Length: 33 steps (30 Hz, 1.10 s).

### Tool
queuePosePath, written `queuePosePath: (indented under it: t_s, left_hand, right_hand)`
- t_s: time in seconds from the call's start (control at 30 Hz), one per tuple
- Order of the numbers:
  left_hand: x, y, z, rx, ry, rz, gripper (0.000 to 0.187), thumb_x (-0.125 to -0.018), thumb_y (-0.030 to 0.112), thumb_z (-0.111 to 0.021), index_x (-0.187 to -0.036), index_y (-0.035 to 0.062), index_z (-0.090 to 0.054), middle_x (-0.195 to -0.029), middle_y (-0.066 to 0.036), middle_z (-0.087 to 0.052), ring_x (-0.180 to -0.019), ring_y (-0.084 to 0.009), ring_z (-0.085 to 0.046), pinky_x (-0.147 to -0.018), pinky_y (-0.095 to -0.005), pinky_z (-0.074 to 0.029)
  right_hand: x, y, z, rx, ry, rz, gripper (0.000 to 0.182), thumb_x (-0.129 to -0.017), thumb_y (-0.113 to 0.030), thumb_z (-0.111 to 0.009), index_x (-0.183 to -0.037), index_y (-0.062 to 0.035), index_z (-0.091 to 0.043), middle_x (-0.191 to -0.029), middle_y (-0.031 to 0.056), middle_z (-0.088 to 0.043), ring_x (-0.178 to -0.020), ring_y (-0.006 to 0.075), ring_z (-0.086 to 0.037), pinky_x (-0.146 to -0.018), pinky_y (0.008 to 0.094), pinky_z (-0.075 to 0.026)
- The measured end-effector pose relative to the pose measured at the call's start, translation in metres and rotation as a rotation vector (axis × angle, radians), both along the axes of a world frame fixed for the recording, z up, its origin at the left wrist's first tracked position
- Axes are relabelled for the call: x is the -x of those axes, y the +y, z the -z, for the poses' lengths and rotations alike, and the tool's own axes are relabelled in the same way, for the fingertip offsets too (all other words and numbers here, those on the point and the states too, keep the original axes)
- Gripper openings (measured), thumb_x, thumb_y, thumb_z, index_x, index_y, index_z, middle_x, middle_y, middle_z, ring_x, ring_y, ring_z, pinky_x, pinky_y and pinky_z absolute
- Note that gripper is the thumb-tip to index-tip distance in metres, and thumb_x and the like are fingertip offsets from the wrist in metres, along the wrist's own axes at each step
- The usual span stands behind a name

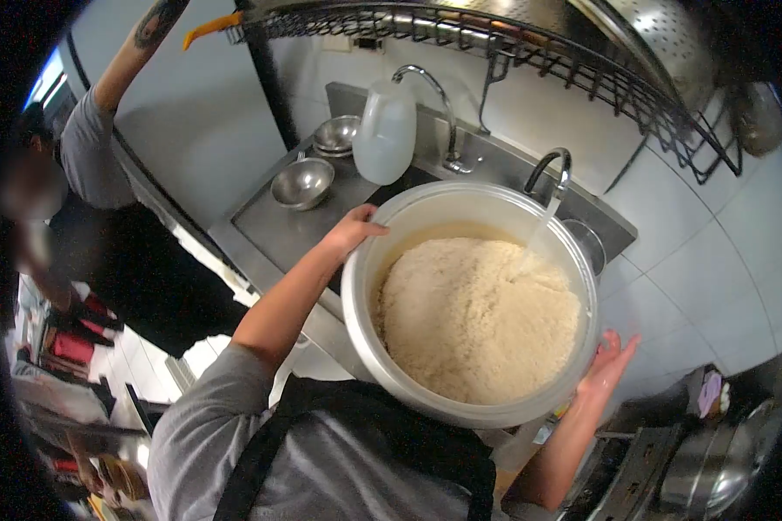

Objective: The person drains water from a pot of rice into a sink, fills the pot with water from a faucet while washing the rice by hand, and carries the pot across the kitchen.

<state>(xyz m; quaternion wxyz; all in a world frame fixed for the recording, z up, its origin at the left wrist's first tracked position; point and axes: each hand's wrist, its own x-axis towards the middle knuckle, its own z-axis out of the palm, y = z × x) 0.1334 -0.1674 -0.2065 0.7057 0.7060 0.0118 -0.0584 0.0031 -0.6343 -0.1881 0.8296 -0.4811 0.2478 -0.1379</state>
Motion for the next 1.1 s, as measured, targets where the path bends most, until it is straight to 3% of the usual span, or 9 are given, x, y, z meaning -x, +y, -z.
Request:
queuePosePath:
  t_s: [0.27,0.37,0.43,0.6,0.77,0.87,0.9,1.0,1.1]
  left_hand:
    - [0.005,-0.005,0.011,-0.102,-0.142,0.01,0.045,-0.059,0.009,-0.068,-0.099,-0.0004,-0.05,-0.087,-0.009,-0.057,-0.081,-0.0188,-0.055,-0.075,-0.0291,-0.044]
    - [0.013,-0.001,0.01,-0.226,-0.123,0.006,0.054,-0.057,0.013,-0.067,-0.105,-0.0012,-0.049,-0.09,-0.012,-0.056,-0.087,-0.0204,-0.053,-0.08,-0.03,-0.042]
    - [0.016,-0.002,0.014,-0.237,-0.111,-0.007,0.053,-0.059,0.011,-0.066,-0.107,-0.0007,-0.048,-0.092,-0.012,-0.056,-0.088,-0.02,-0.053,-0.081,-0.0301,-0.042]
    - [0.017,-0.006,0.016,-0.208,-0.07,-0.054,0.05,-0.064,0.006,-0.063,-0.111,0.0011,-0.047,-0.095,-0.01,-0.056,-0.089,-0.0189,-0.053,-0.082,-0.0299,-0.041]
    - [0.032,0.01,-0.004,-0.201,-0.083,-0.084,0.053,-0.082,0.033,-0.059,-0.125,0.0048,-0.044,-0.116,-0.013,-0.052,-0.106,-0.0212,-0.05,-0.094,-0.0317,-0.036]
    - [0.066,0.089,-0.061,-0.282,0.059,-0.235,0.055,-0.089,0.043,-0.045,-0.128,0.0035,-0.043,-0.131,-0.012,-0.043,-0.116,-0.0242,-0.044,-0.101,-0.0358,-0.031]
    - [0.053,0.155,-0.037,-0.301,-0.03,-0.225,0.055,-0.092,0.044,-0.035,-0.126,0.0016,-0.045,-0.132,-0.01,-0.043,-0.118,-0.0254,-0.042,-0.102,-0.0378,-0.029]
    - [0.045,0.301,-0.039,-0.279,0.057,-0.56,0.049,-0.094,0.037,-0.031,-0.122,0.0002,-0.048,-0.128,-0.012,-0.047,-0.12,-0.0256,-0.041,-0.101,-0.0381,-0.029]
    - [0.018,0.349,-0.09,-0.107,-0.049,-0.69,0.047,-0.094,0.034,-0.031,-0.12,-0.0008,-0.05,-0.124,-0.012,-0.05,-0.119,-0.0243,-0.042,-0.101,-0.0374,-0.029]
  right_hand:
    - [-0.009,-0.007,0.007,0.294,0.139,-0.171,0.06,-0.082,-0.061,-0.042,-0.11,-0.0076,-0.045,-0.103,0.0156,-0.052,-0.094,0.0267,-0.049,-0.081,0.0352,-0.04]
    - [-0.032,0.001,-0.031,1.428,0.331,-0.399,0.059,-0.084,-0.055,-0.044,-0.115,-0.0045,-0.046,-0.104,0.0218,-0.054,-0.1,0.0335,-0.05,-0.085,0.0393,-0.039]
    - [-0.086,-0.003,-0.04,1.819,0.158,-0.375,0.055,-0.086,-0.047,-0.045,-0.119,-0.0031,-0.047,-0.109,0.0259,-0.054,-0.105,0.0389,-0.049,-0.089,0.0411,-0.038]
    - [-0.255,-0.017,0.037,1.767,0.23,-0.591,0.056,-0.088,-0.05,-0.035,-0.12,-0.0061,-0.049,-0.115,0.0219,-0.054,-0.105,0.0365,-0.052,-0.09,0.043,-0.039]
    - [-0.181,0.064,-0.02,1.806,0.532,-0.269,0.064,-0.086,-0.058,-0.028,-0.12,-0.0091,-0.051,-0.116,0.0171,-0.055,-0.108,0.0335,-0.052,-0.089,0.0435,-0.04]
    - [-0.193,0.052,-0.013,1.775,0.535,-0.297,0.066,-0.086,-0.06,-0.026,-0.12,-0.0094,-0.051,-0.117,0.0148,-0.055,-0.108,0.0336,-0.052,-0.089,0.0438,-0.04]
    - [-0.197,0.048,-0.01,1.766,0.531,-0.309,0.066,-0.086,-0.06,-0.025,-0.12,-0.0093,-0.051,-0.117,0.0145,-0.055,-0.108,0.0338,-0.051,-0.089,0.0438,-0.04]
    - [-0.187,0.06,-0.021,1.724,0.476,-0.267,0.068,-0.087,-0.06,-0.023,-0.116,-0.0056,-0.053,-0.111,0.0204,-0.057,-0.105,0.0359,-0.053,-0.088,0.0447,-0.041]
    - [-0.19,0.061,-0.02,1.722,0.485,-0.242,0.07,-0.087,-0.06,-0.022,-0.113,-0.0038,-0.054,-0.109,0.0212,-0.057,-0.103,0.0369,-0.053,-0.087,0.0451,-0.041]
